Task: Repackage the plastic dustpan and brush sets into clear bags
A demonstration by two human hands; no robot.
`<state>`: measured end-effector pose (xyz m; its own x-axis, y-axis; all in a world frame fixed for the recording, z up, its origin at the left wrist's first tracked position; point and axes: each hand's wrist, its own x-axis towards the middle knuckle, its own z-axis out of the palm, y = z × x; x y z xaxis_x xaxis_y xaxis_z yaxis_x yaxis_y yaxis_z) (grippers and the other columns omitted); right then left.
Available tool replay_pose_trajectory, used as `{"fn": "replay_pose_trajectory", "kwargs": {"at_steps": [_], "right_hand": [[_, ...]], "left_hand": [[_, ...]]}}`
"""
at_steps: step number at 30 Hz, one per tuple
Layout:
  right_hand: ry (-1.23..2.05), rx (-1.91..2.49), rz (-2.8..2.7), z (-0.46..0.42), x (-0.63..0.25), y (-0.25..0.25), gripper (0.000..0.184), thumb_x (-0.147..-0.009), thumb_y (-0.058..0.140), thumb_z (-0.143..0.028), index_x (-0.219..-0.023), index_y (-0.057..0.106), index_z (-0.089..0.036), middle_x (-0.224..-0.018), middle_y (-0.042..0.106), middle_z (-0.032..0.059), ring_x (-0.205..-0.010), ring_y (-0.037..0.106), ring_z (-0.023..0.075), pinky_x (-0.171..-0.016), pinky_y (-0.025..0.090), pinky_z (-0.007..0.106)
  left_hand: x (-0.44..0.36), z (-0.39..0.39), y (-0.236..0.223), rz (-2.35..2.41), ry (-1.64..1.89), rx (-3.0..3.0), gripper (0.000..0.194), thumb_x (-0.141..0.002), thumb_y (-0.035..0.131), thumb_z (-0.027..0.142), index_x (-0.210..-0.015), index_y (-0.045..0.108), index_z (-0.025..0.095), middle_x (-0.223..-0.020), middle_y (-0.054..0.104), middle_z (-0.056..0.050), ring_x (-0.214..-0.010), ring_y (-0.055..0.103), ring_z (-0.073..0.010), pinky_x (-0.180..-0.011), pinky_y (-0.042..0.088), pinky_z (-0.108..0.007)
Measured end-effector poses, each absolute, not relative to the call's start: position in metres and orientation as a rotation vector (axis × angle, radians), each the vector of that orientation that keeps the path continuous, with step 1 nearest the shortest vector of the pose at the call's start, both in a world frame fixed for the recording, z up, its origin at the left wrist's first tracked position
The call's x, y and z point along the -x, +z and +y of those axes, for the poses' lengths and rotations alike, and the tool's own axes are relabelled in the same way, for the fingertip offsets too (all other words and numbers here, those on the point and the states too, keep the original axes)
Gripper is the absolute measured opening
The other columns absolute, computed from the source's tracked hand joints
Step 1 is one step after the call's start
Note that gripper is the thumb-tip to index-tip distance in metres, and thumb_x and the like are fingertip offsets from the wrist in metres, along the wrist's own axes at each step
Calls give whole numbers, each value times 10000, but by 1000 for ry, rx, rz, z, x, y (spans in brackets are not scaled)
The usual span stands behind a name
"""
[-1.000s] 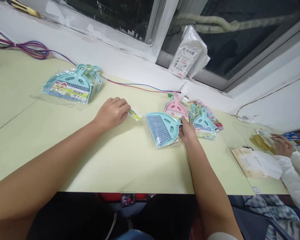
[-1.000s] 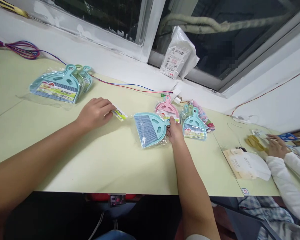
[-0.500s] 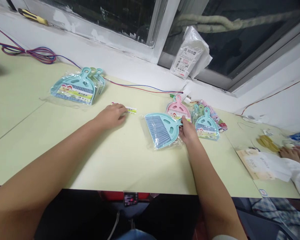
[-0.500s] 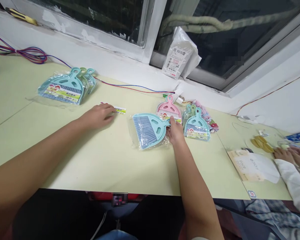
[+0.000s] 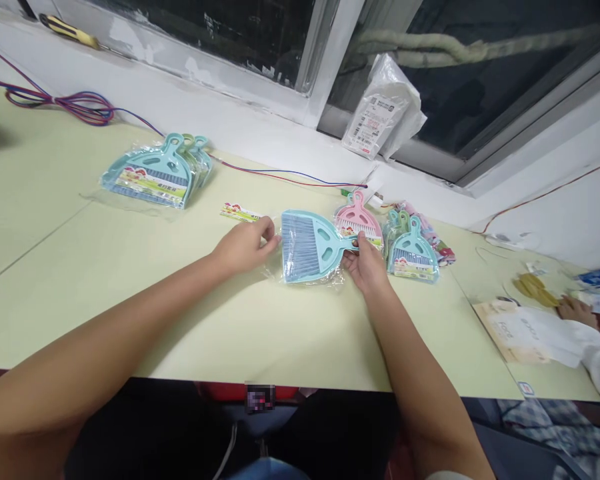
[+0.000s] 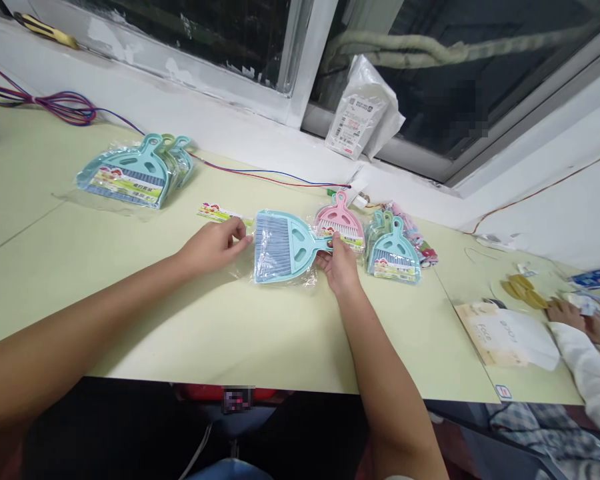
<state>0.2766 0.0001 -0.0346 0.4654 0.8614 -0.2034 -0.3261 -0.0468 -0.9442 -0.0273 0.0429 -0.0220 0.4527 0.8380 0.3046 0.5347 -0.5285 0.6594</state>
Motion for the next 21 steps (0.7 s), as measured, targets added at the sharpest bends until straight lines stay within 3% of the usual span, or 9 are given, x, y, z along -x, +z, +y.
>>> {"fn": "replay_pose_trajectory", "kwargs": {"at_steps": [4,10,14,16,21], "right_hand": [[1070,1227,-541,-1,-269,-35,459,-909,821,-573,-810,525,-236,-738,686,-12,-641,705,132,-644,673,272],[1146,1186,-579,-6,-256,-29,420,-875,864,-531,-835,570,-234,-833,747,11,-764,765,142,-746,686,256],[1327,1130,-807,-16,-255,-25,434,-767,957,-470,-1006,694,-221,-990,796,45,-880,784,173,-812,691,296],[1392,1184,-919,-20,-254,-23,488,-703,996,-451,-1024,724,-202,-992,790,48,-851,769,172,-770,693,301],[1305,1330,-995,-24,-247,-21,491,-601,1019,-492,-854,748,-170,-727,675,-18,-622,635,110,-572,650,248]], "left_hand": [[23,48,-26,1090,883,-1816,281,-921,722,444,-908,550,222,-796,681,-11,-655,579,-182,-611,368,-309],[18,55,-29,920,1055,-1421,407,-739,869,353,-844,498,223,-682,582,46,-665,585,-153,-654,396,-282],[21,57,-23,937,1056,-1287,458,-683,910,338,-813,483,232,-550,472,95,-501,432,-111,-569,325,-267],[22,58,-22,926,1058,-1241,475,-670,921,343,-811,481,235,-522,460,101,-470,399,-105,-546,305,-262],[27,65,-24,915,1067,-1209,506,-636,962,373,-863,534,229,-545,559,76,-483,449,-117,-545,304,-265]]}}
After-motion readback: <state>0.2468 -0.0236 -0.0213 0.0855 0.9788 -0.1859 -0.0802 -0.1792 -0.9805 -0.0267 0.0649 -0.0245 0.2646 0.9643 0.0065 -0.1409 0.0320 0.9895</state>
